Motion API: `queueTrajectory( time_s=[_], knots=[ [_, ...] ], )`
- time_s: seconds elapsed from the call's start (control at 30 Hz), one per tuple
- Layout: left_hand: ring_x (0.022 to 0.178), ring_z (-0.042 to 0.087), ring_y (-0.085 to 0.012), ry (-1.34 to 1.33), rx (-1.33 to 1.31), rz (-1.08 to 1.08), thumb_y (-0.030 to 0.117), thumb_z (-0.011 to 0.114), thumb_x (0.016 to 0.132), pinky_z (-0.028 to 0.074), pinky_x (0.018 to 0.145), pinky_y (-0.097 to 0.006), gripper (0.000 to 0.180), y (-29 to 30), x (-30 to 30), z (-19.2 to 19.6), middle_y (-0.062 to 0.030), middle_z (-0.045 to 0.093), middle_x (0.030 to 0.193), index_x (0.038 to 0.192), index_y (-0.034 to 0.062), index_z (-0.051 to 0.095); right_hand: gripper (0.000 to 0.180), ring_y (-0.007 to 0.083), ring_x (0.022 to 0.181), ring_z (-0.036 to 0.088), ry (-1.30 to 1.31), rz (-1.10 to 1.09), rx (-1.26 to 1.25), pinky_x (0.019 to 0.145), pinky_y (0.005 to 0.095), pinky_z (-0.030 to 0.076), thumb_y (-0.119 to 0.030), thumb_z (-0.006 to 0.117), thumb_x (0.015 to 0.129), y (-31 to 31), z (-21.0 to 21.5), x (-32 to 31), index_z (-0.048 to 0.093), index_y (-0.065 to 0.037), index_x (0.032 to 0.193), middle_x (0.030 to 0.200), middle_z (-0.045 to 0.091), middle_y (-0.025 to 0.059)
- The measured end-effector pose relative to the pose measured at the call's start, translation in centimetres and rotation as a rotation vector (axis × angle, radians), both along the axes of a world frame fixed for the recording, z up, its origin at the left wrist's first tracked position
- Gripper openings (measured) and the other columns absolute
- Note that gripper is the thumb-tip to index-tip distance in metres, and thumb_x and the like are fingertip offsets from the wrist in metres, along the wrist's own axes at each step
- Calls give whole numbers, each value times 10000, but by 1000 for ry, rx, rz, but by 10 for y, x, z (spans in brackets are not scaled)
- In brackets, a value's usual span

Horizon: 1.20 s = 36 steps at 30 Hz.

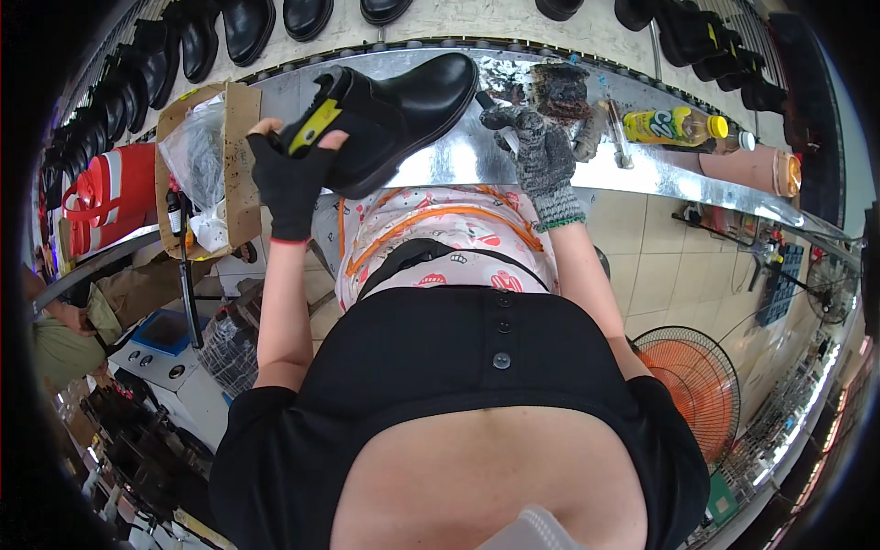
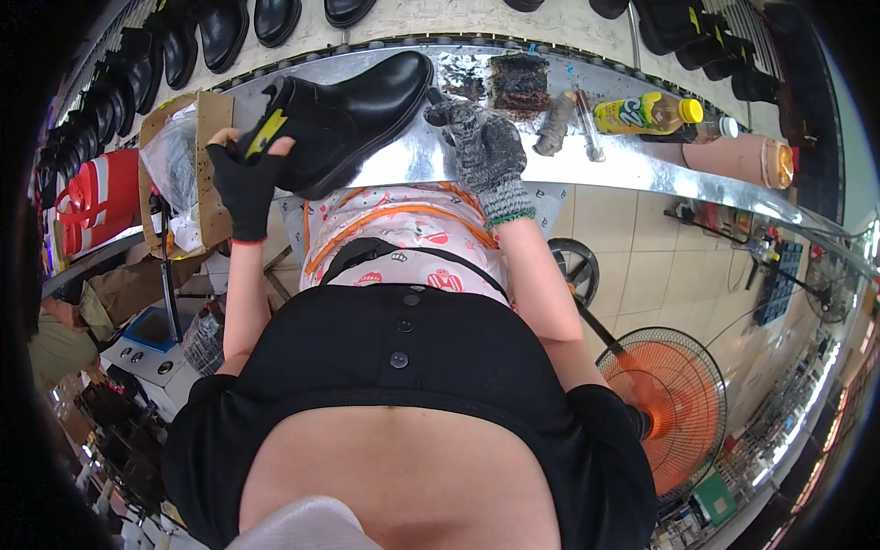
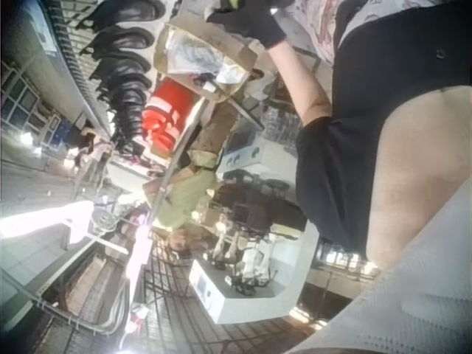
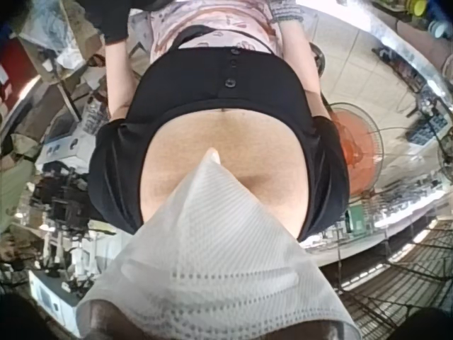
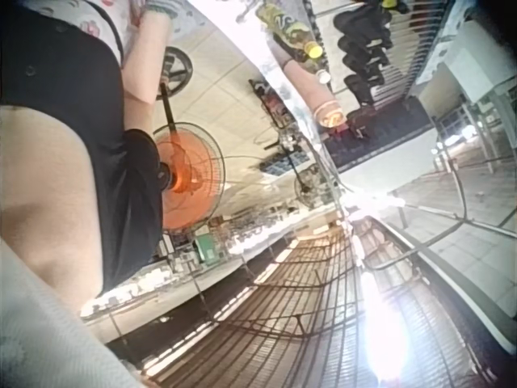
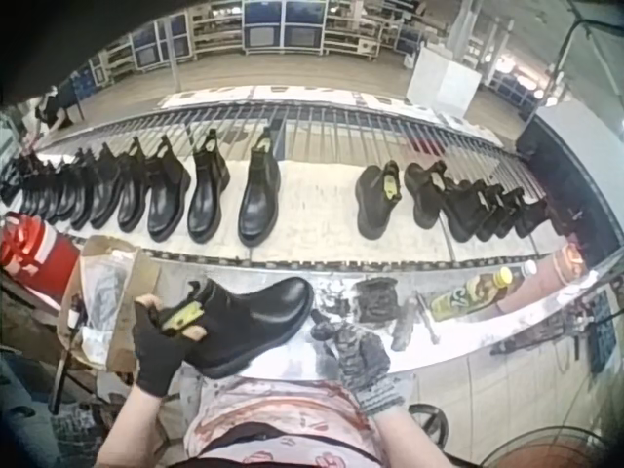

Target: The person polishes black leather boots on a factory assembly line. They pick up a boot from a conveyor belt, apply polish with a cloth, and wipe the surface before placing it back on the line. The process is repeated for multiple boots.

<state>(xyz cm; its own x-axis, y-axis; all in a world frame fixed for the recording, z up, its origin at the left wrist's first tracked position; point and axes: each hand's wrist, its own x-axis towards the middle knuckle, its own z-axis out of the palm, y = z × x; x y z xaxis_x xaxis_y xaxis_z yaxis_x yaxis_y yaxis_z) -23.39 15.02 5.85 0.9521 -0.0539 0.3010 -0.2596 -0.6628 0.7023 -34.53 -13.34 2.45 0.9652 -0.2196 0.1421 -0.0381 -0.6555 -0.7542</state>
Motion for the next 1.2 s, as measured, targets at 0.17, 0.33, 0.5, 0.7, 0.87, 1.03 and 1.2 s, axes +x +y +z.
queueTrajectory(
  time_s=[0.17, 0.33, 0.5, 0.7, 0.87, 1.03, 1.2],
  knots=[
    [730, 571, -118, 440, -355, -158, 240, 831, 646, 479, 638, -254, 702, -2, -32, 7, -78, 576, 876, 1167, 35, 407, 282, 193, 833, 650, -16, 72, 60, 752, 295, 493, -274, 465, 918, 2, 9, 1, 671, -89, 976, 929, 682, 67],
    [851, 616, -185, 881, -637, -220, 60, 727, 671, 507, 751, -283, 719, -18, -51, 7, -141, 602, 993, 1281, -16, 355, 544, 194, 781, 643, 54, 115, 88, 717, 309, 493, -445, 276, 973, 8, 21, -12, 676, -77, 992, 915, 682, 81],
    [845, 608, -158, 1082, -795, -292, 62, 690, 690, 511, 739, -271, 577, -32, -62, -2, -101, 604, 1002, 1209, -9, 447, 607, 260, 849, 645, -20, 175, 29, 774, 326, 489, -481, 245, 960, 8, 32, -27, 671, -51, 998, 962, 666, 125],
    [839, 601, -145, 1149, -864, -276, 67, 674, 715, 506, 725, -263, 545, -40, -69, 2, -88, 605, 984, 1206, -4, 451, 237, 285, 831, 615, -3, 234, -53, 750, 373, 483, -160, 464, 886, -4, 31, -45, 647, -94, 1022, 925, 642, 103],
    [915, 616, -201, 1150, -913, -294, 97, 623, 800, 567, 728, -313, 423, -45, -70, 1, -108, 576, 1030, 1185, 26, 466, 387, 252, 866, 646, 157, 199, -84, 782, 338, 489, -313, 392, 904, -2, 64, -61, 678, -56, 951, 907, 676, 107],
    [860, 629, -195, 1281, -1035, -150, 95, 646, 766, 588, 698, -339, 419, -64, -69, 29, -106, 592, 974, 1146, 24, 484, 236, 293, 821, 616, 62, 215, 35, 737, 367, 482, -206, 527, 824, -9, 69, -82, 671, -92, 973, 901, 649, 126],
    [855, 647, -235, 1313, -1160, -130, 120, 623, 805, 592, 743, -367, 343, -68, -62, 29, -129, 589, 999, 1102, 6, 496, 294, 293, 831, 616, -12, 183, -58, 752, 368, 489, -160, 567, 692, -3, 86, -92, 672, -104, 961, 924, 657, 107]
  ],
)
